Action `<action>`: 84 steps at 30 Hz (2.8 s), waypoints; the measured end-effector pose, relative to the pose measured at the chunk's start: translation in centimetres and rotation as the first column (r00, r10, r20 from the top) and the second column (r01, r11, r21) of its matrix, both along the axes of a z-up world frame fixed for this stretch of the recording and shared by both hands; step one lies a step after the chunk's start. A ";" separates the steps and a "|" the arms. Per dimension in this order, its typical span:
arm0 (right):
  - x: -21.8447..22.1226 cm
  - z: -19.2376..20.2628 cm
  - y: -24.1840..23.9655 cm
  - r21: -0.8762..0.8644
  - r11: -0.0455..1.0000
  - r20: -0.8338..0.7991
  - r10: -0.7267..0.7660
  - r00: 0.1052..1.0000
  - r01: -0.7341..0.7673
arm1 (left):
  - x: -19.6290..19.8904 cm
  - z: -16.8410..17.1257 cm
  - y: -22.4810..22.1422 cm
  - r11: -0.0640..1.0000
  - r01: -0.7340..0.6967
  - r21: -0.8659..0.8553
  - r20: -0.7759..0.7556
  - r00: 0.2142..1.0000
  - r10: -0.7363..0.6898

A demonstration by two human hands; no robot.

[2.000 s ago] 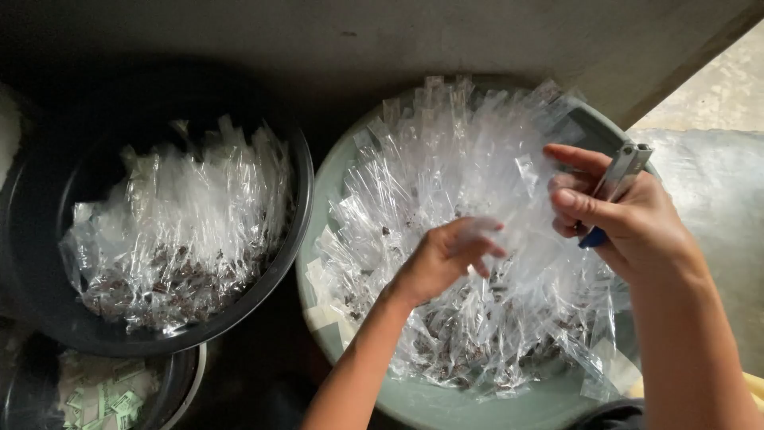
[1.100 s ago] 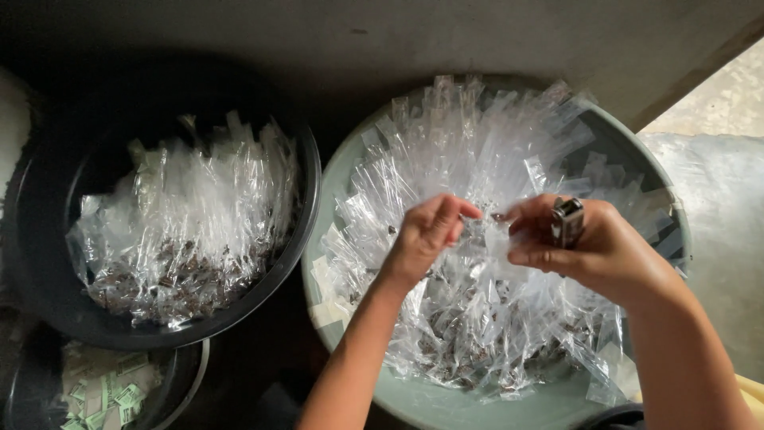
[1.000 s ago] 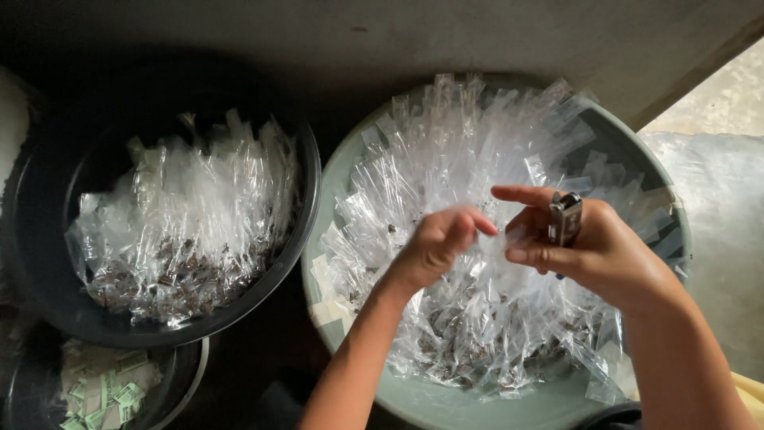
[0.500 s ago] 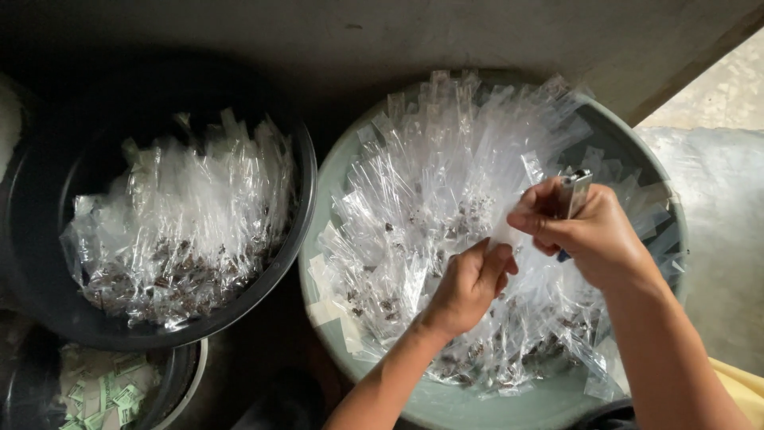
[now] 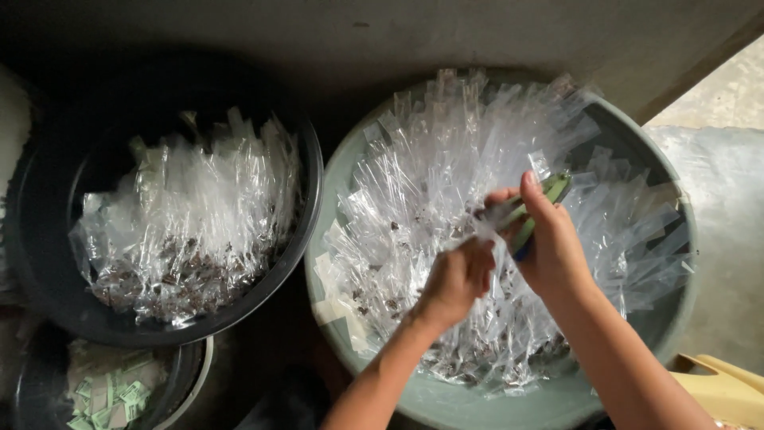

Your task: Manually sealing small plastic bags containing items using a lighter and sorting them into different containers.

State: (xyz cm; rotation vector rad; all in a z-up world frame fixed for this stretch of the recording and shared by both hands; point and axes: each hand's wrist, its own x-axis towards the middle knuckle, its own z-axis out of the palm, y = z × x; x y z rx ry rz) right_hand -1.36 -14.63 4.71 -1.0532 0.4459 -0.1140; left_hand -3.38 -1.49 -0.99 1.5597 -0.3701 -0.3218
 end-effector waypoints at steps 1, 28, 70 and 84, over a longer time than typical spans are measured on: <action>0.2 -0.1 0.3 -0.003 1.000 0.001 0.003 1.000 -0.003 | -0.5 1.5 0.0 1.000 -0.003 -0.003 0.001 1.000 0.003; 2.1 -15.2 -24.9 0.237 0.922 0.379 0.201 0.903 -0.305 | 12.2 -10.6 33.1 0.025 -0.171 0.985 0.159 0.953 0.258; -1.0 2.8 -5.2 -0.279 0.959 0.152 0.101 0.983 -0.056 | 2.1 5.1 -0.1 0.846 0.013 -0.532 -0.139 0.985 -0.103; -1.2 2.5 -6.0 -0.185 0.940 -0.066 0.279 0.958 -0.287 | 1.4 4.8 0.4 0.953 -0.143 -0.266 0.196 0.960 0.199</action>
